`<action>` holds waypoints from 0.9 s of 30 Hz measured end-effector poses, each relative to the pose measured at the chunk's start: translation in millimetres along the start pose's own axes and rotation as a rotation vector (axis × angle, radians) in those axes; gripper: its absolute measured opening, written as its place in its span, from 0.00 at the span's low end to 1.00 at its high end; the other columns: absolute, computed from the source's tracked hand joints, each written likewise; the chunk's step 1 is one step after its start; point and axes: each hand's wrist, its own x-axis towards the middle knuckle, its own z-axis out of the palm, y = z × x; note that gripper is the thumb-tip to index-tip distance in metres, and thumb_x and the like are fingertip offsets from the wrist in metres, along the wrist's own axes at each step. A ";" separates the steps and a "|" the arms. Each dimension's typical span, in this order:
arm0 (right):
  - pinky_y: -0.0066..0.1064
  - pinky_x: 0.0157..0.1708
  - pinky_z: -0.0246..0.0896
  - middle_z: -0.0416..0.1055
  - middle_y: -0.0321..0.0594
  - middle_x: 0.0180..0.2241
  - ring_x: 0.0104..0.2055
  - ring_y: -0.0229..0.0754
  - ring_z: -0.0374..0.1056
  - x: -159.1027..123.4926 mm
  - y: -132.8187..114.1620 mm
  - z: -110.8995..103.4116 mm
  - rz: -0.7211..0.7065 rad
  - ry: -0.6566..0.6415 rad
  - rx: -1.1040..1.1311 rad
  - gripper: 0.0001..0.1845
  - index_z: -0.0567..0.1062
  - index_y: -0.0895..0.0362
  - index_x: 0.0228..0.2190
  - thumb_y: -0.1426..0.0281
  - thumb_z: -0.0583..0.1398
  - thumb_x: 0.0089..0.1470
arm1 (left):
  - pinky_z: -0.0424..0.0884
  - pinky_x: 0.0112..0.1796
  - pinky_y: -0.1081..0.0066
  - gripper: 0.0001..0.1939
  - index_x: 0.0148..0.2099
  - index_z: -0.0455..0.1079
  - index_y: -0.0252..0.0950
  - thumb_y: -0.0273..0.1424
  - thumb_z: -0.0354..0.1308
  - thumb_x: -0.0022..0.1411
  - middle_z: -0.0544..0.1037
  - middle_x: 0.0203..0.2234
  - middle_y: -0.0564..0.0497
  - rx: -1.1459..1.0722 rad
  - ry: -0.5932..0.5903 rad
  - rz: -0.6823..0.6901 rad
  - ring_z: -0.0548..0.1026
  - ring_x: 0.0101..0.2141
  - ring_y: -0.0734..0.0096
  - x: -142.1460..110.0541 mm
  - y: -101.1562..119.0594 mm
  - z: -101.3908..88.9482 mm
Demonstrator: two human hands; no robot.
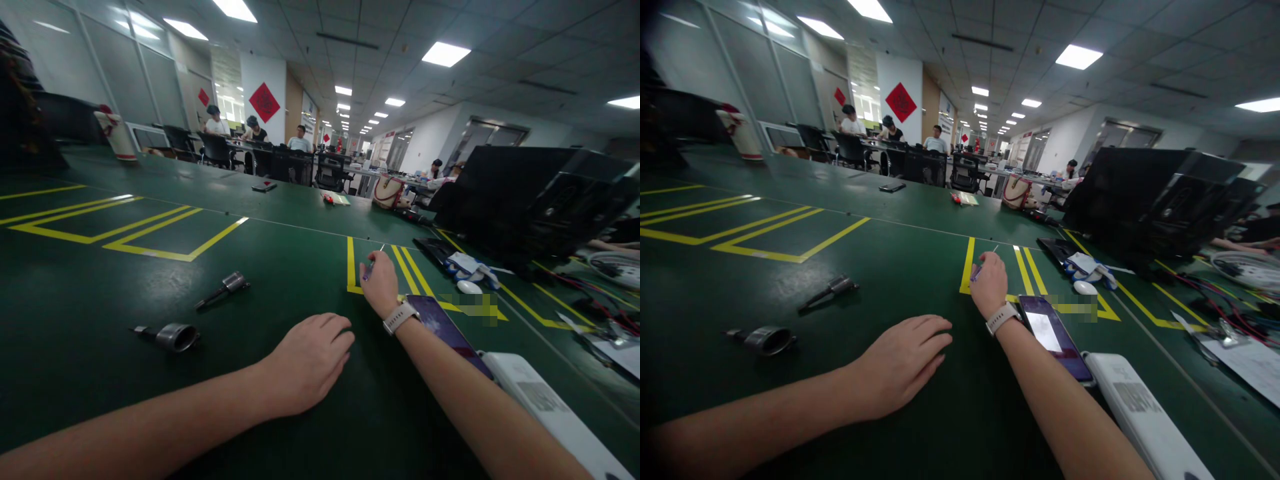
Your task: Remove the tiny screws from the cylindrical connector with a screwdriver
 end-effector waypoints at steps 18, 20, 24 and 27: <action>0.37 0.42 0.66 0.71 0.43 0.40 0.43 0.41 0.69 -84.2 -117.8 -17.6 -0.147 -0.754 0.884 0.06 0.68 0.58 0.35 0.77 0.55 0.53 | 0.60 0.49 0.59 0.28 0.44 0.71 0.49 0.58 0.52 0.46 0.75 0.42 0.59 -0.084 0.231 -0.662 0.70 0.45 0.59 -159.2 -106.6 -55.9; 0.37 0.43 0.66 0.71 0.43 0.41 0.44 0.42 0.69 -84.5 -134.1 -7.4 -0.235 -0.773 0.844 0.08 0.68 0.58 0.36 0.78 0.55 0.53 | 0.61 0.47 0.63 0.25 0.41 0.72 0.47 0.56 0.50 0.50 0.76 0.39 0.61 -0.115 0.250 -0.656 0.70 0.43 0.64 -165.2 -111.4 -53.3; 0.34 0.41 0.66 0.71 0.44 0.43 0.45 0.43 0.69 -84.9 -158.3 19.3 -0.416 -0.780 0.729 0.11 0.67 0.58 0.40 0.78 0.55 0.53 | 0.60 0.46 0.66 0.20 0.40 0.70 0.40 0.48 0.48 0.55 0.75 0.35 0.63 -0.153 0.239 -0.693 0.69 0.40 0.70 -171.2 -121.0 -64.9; 0.32 0.40 0.66 0.71 0.43 0.43 0.44 0.44 0.69 -86.0 -170.9 33.8 -0.619 -0.773 0.628 0.16 0.65 0.57 0.42 0.78 0.57 0.51 | 0.58 0.47 0.64 0.22 0.43 0.67 0.39 0.48 0.47 0.53 0.73 0.34 0.66 -0.133 0.281 -0.758 0.67 0.40 0.72 -172.8 -126.6 -79.6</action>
